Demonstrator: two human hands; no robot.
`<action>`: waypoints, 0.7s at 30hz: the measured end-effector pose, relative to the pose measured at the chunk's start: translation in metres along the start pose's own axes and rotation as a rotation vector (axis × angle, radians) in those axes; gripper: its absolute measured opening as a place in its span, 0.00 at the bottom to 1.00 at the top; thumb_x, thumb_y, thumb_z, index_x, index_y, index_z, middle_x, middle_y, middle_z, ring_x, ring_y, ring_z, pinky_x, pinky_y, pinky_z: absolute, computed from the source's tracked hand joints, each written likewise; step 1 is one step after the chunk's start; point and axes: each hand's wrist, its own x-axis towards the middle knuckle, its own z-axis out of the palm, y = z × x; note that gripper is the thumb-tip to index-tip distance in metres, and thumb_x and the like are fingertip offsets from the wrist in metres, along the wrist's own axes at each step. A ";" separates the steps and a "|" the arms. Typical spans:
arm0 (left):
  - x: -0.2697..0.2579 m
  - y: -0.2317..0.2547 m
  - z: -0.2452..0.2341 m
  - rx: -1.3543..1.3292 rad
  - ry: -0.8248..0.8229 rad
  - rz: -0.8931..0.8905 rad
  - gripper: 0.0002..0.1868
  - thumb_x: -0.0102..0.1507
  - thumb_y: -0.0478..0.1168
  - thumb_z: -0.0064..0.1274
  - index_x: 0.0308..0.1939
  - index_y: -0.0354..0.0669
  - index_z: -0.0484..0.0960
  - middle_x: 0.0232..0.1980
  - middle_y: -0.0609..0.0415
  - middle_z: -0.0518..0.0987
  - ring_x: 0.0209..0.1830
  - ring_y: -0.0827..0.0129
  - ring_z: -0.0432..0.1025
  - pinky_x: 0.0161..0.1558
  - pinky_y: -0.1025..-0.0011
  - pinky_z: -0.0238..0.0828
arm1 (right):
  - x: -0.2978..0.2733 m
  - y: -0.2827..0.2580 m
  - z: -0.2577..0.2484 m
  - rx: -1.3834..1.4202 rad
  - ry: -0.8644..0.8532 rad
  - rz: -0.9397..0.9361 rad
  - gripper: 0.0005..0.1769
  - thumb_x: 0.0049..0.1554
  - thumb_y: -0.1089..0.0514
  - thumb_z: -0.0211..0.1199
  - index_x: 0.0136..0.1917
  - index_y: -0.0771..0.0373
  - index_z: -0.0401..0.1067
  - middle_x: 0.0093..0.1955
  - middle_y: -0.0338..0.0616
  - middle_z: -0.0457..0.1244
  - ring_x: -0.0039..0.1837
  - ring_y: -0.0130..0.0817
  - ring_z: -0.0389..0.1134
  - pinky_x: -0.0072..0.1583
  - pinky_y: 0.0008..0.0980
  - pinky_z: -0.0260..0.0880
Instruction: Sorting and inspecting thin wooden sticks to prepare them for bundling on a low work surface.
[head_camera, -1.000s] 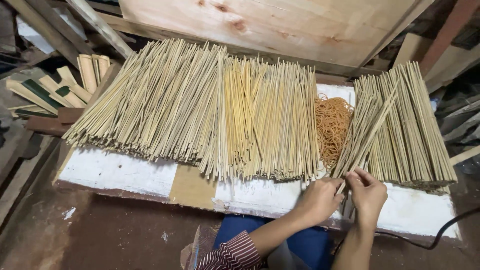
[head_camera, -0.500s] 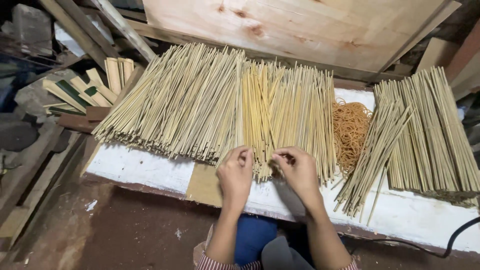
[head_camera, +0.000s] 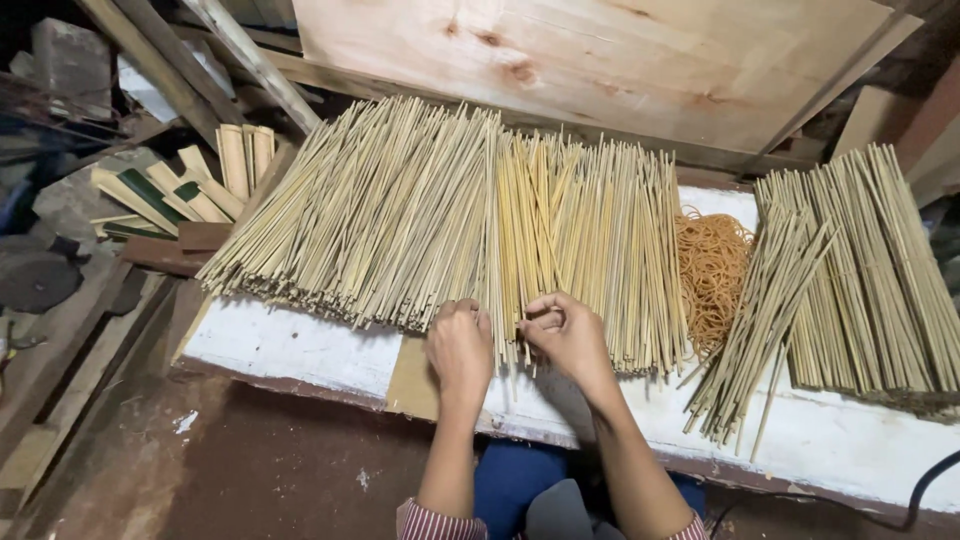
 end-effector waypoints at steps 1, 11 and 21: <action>0.002 -0.002 0.006 -0.002 0.000 -0.006 0.09 0.63 0.43 0.57 0.44 0.46 0.85 0.39 0.49 0.81 0.42 0.48 0.79 0.43 0.52 0.76 | -0.005 -0.006 -0.002 -0.004 -0.005 0.002 0.18 0.48 0.65 0.74 0.51 0.66 0.75 0.36 0.54 0.73 0.33 0.33 0.72 0.39 0.33 0.76; 0.011 -0.001 -0.003 -0.158 0.017 -0.089 0.08 0.56 0.41 0.54 0.32 0.45 0.88 0.29 0.47 0.84 0.37 0.41 0.79 0.41 0.48 0.74 | -0.021 -0.021 0.011 0.517 -0.076 0.057 0.33 0.49 0.68 0.73 0.67 0.68 0.66 0.45 0.50 0.72 0.43 0.31 0.74 0.46 0.33 0.82; -0.051 0.066 -0.087 -0.643 -0.215 -0.050 0.09 0.58 0.33 0.59 0.41 0.38 0.89 0.36 0.45 0.87 0.33 0.61 0.83 0.38 0.70 0.82 | -0.032 -0.028 -0.002 0.468 0.041 0.063 0.25 0.52 0.68 0.72 0.62 0.76 0.74 0.49 0.54 0.70 0.47 0.34 0.74 0.49 0.34 0.82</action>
